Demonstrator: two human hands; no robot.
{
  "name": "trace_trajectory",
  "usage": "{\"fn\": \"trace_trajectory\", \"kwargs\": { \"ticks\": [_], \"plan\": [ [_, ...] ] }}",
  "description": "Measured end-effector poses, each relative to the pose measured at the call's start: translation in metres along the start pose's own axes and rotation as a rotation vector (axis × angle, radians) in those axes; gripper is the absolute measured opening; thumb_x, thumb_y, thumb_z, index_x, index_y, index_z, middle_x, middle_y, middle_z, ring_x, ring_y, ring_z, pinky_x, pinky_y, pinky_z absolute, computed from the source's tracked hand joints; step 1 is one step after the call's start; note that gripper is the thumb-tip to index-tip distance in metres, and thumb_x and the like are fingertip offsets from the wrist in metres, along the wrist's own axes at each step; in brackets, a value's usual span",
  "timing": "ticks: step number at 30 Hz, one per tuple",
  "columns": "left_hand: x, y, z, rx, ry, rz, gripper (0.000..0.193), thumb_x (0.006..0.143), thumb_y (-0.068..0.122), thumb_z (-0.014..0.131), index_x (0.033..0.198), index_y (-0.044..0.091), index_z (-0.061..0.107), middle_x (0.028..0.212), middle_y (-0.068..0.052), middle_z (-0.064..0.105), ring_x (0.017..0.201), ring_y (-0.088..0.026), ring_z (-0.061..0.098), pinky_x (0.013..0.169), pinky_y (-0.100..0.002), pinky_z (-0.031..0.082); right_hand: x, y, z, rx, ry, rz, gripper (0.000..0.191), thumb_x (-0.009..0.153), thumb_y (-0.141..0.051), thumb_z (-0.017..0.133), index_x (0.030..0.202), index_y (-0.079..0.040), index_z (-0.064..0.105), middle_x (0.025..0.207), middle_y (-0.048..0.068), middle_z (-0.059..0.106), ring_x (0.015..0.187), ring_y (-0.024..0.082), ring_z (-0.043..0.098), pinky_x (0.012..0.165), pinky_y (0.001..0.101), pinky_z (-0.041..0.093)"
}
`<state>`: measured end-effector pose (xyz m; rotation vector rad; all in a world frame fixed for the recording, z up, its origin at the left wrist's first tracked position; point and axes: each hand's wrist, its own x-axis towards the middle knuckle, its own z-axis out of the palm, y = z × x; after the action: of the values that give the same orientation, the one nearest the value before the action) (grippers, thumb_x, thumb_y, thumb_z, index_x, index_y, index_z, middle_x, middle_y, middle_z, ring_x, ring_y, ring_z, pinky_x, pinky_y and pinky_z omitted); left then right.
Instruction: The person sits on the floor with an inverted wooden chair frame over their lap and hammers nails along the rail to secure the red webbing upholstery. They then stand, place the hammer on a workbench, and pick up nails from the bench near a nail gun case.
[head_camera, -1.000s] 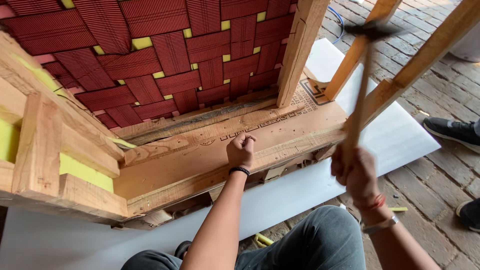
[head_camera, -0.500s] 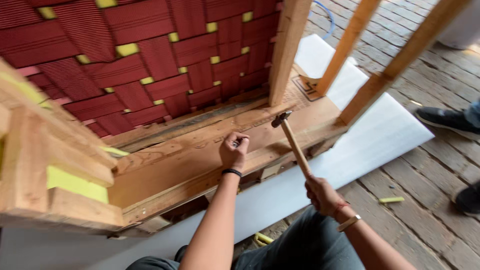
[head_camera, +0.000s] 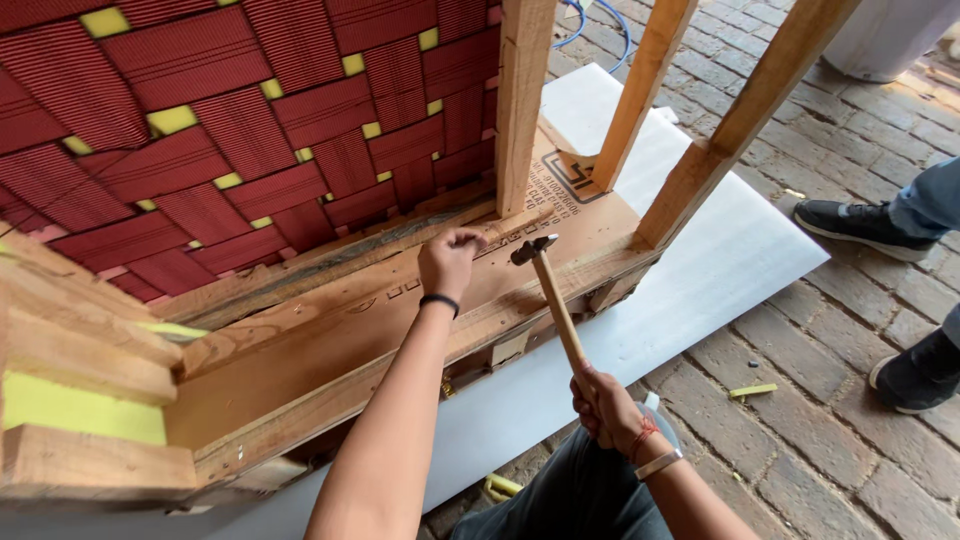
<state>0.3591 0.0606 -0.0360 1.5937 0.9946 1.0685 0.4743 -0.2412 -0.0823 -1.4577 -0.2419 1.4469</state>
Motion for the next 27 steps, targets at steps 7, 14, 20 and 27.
{"fn": "trace_trajectory", "kwargs": {
  "ticks": [7, 14, 20, 27],
  "plan": [
    [0.050, 0.026, 0.092, 0.284, -0.105, -0.010, 0.011, 0.085, 0.033, 0.078, 0.089, 0.025, 0.082, 0.081, 0.000, 0.078, 0.073, -0.017, 0.073, 0.062, -0.034, 0.053, -0.007, 0.009, -0.007, 0.095, 0.141, -0.111, 0.047, 0.098, -0.054, 0.049, 0.081, -0.010, 0.048, 0.058, 0.001, 0.040, 0.040, 0.013, 0.036, 0.036, 0.0291, 0.032],
    [0.057, -0.014, 0.124, 0.293, -0.089, -0.033, 0.013, 0.085, 0.038, 0.077, 0.093, 0.028, 0.081, 0.083, -0.001, 0.077, 0.073, -0.020, 0.073, 0.064, -0.036, 0.054, -0.007, 0.005, -0.008, 0.112, 0.231, -0.133, 0.044, 0.100, -0.050, 0.045, 0.096, -0.008, 0.053, 0.058, 0.001, 0.039, 0.041, 0.013, 0.038, 0.037, 0.0297, 0.034],
    [0.059, -0.033, 0.130, 0.319, 0.035, 0.078, 0.009, 0.086, 0.037, 0.077, 0.091, 0.030, 0.081, 0.086, -0.001, 0.077, 0.076, -0.022, 0.073, 0.065, -0.036, 0.054, -0.012, -0.001, -0.006, 0.064, 0.242, -0.184, 0.045, 0.101, -0.049, 0.043, 0.103, -0.007, 0.056, 0.060, 0.000, 0.040, 0.041, 0.011, 0.038, 0.037, 0.0285, 0.034],
    [0.060, -0.030, 0.129, 0.364, -0.040, 0.029, 0.011, 0.086, 0.038, 0.077, 0.093, 0.031, 0.081, 0.086, -0.001, 0.077, 0.074, -0.021, 0.072, 0.064, -0.035, 0.054, -0.021, -0.051, -0.002, -0.288, 0.258, -0.442, 0.041, 0.099, -0.044, 0.042, 0.108, -0.010, 0.062, 0.055, -0.001, 0.046, 0.039, 0.008, 0.041, 0.035, 0.0261, 0.037]
  ]
}}
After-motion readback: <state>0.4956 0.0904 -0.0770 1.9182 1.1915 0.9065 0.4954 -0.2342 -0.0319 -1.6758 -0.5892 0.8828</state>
